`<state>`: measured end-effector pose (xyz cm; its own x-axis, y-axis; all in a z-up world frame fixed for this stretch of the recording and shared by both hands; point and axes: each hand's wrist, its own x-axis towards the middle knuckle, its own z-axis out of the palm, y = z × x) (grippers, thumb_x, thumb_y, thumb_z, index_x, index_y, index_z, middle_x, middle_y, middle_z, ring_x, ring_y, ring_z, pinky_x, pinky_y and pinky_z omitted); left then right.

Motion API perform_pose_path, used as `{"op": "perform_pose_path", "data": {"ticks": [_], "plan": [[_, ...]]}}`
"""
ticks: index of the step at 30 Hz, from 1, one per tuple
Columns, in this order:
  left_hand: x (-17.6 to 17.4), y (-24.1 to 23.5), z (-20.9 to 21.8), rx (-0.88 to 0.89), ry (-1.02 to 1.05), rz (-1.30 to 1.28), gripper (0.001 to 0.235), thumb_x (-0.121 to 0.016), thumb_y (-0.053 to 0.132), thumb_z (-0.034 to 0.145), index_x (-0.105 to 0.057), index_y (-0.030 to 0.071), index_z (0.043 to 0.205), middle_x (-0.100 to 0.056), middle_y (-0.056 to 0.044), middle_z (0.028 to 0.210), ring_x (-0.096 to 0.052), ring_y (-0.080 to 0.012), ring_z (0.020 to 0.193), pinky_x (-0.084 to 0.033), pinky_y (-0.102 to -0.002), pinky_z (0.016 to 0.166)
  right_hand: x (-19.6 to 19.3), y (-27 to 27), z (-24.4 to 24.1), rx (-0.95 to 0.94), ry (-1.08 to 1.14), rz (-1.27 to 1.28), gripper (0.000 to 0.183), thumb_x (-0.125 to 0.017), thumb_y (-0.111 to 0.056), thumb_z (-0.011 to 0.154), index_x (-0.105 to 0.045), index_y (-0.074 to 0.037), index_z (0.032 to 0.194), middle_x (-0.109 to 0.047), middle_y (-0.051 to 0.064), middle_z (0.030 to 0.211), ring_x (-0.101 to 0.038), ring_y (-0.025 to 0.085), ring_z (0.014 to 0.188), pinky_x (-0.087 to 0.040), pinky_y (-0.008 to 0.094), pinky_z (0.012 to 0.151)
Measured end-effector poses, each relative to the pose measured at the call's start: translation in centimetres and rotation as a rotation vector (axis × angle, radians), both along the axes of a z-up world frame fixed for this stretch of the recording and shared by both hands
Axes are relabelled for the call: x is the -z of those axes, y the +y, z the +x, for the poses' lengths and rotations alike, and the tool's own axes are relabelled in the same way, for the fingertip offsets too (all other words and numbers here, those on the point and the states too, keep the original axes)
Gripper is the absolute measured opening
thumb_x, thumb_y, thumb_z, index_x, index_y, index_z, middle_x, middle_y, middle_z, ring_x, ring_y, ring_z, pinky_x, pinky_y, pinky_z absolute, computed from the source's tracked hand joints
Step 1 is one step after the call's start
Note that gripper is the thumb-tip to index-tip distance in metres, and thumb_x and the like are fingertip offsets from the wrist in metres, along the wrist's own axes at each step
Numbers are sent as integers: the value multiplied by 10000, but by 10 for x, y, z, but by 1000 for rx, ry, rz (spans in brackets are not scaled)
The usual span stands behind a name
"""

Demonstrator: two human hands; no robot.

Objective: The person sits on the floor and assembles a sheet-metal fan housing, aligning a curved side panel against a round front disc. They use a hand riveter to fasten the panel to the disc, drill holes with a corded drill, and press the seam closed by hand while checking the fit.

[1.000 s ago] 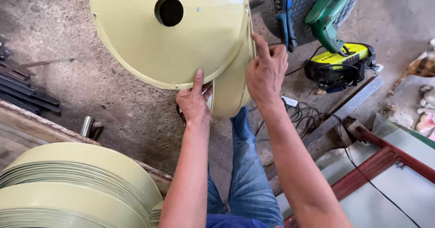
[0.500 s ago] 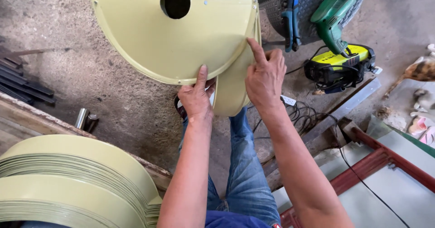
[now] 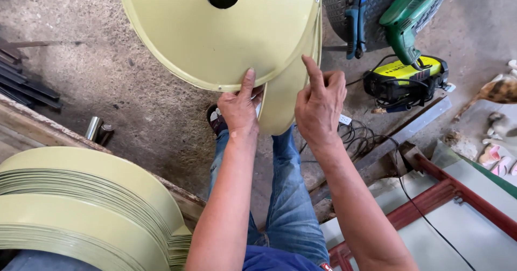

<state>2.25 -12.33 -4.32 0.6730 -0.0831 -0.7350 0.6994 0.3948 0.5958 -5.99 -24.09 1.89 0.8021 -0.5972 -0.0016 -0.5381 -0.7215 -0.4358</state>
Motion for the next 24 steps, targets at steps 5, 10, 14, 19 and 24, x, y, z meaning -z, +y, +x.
{"op": "perform_pose_path", "data": {"ticks": [5,10,14,19,24], "plan": [[1,0,1,-8,-9,-19,286,-794,140,882,-709,-11,1109,-752,-125,1026,-752,-236,857,-663,-390,734,12,5,-3,-37,42,-16,731,-624,23,836,-544,-236,1515,-473,128,1043,-499,309,983,-408,469,888],[3,1,-2,-12,-40,-12,302,-805,147,882,-709,-31,1106,-755,-137,1029,-748,-235,858,-666,-394,737,12,9,-5,-63,105,-11,751,-632,0,838,-524,-244,1539,-468,133,1045,-498,313,973,-408,470,874],[-2,-1,1,-32,-45,-35,315,-812,149,873,-707,-36,1105,-757,-139,1016,-747,-236,842,-658,-382,732,4,21,-7,-98,61,-24,732,-622,2,879,-497,-233,1562,-462,135,1049,-498,310,979,-408,469,885],[7,0,-3,-27,-70,-24,298,-812,146,894,-713,-51,1095,-754,-134,1011,-734,-217,828,-642,-359,706,11,31,-8,-107,81,3,757,-608,8,860,-492,-234,1568,-463,135,1039,-501,317,975,-420,470,896],[2,-2,-1,-38,-51,-50,282,-824,151,871,-718,-43,1046,-752,-119,975,-730,-198,799,-632,-343,680,10,36,-10,-90,75,38,745,-605,3,870,-486,-237,1565,-467,138,1035,-507,319,972,-427,471,890]]}}
